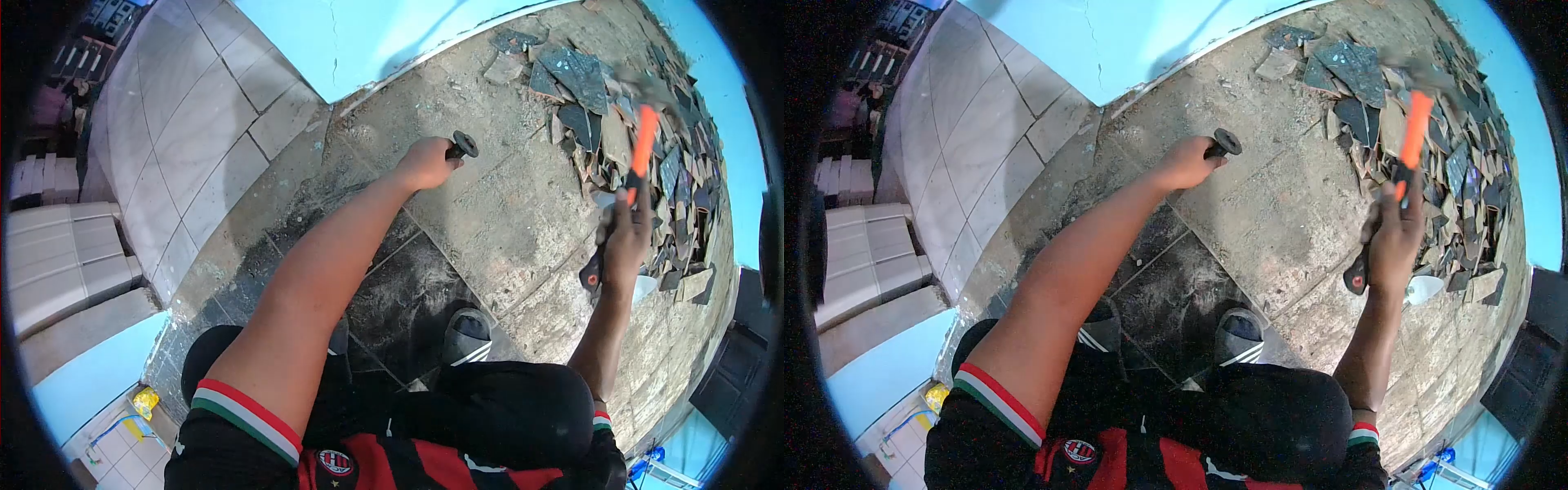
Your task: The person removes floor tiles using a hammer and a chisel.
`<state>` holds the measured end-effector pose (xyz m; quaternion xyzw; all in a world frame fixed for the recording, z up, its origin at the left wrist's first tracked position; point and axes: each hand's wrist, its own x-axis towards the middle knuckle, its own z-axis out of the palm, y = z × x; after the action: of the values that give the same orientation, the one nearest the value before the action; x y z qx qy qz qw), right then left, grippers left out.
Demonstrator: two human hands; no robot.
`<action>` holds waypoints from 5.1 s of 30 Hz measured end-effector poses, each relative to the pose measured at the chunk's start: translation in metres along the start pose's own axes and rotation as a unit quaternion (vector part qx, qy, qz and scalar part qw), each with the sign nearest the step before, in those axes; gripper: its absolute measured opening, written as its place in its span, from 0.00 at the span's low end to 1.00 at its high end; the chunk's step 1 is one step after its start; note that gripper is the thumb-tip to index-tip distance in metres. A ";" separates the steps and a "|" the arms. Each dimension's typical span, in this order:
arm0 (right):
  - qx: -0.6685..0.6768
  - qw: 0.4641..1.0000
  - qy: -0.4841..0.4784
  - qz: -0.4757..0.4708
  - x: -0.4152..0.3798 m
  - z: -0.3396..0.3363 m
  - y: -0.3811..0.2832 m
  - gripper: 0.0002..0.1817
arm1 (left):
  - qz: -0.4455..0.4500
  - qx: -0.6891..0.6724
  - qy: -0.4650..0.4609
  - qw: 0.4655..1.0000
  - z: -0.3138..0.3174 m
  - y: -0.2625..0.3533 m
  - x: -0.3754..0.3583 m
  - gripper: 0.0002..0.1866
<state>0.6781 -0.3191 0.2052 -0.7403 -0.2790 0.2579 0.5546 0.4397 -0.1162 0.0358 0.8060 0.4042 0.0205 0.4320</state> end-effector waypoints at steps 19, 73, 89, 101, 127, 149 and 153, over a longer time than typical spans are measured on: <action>-0.094 0.966 -0.166 0.174 -0.050 0.012 0.090 0.36 | 0.006 -0.021 -0.001 1.000 0.008 0.016 -0.017 0.19; -0.066 0.962 -0.164 0.208 -0.043 0.004 0.080 0.34 | -0.034 0.005 0.022 0.999 -0.029 -0.011 -0.004 0.19; -0.069 0.953 -0.246 0.161 -0.033 0.046 0.065 0.33 | -0.017 0.035 -0.034 0.999 -0.010 0.000 0.006 0.21; -0.115 0.992 -0.019 -0.057 -0.013 0.039 0.066 0.30 | -0.009 -0.014 -0.014 1.000 -0.006 -0.003 0.003 0.18; -0.047 0.975 -0.151 0.153 -0.030 0.026 0.061 0.34 | -0.006 0.015 0.030 0.999 -0.032 -0.021 0.009 0.25; -0.064 0.992 -0.098 0.041 0.016 0.053 0.018 0.32 | -0.022 0.020 0.048 0.998 -0.036 -0.020 0.012 0.18; 0.007 0.997 0.053 -0.050 0.019 0.059 -0.010 0.33 | -0.005 0.011 0.065 0.998 -0.033 -0.025 0.012 0.18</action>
<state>0.6491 -0.2637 0.1984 -0.7341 -0.2840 0.1925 0.5860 0.4192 -0.0779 0.0346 0.8057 0.4353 0.0666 0.3962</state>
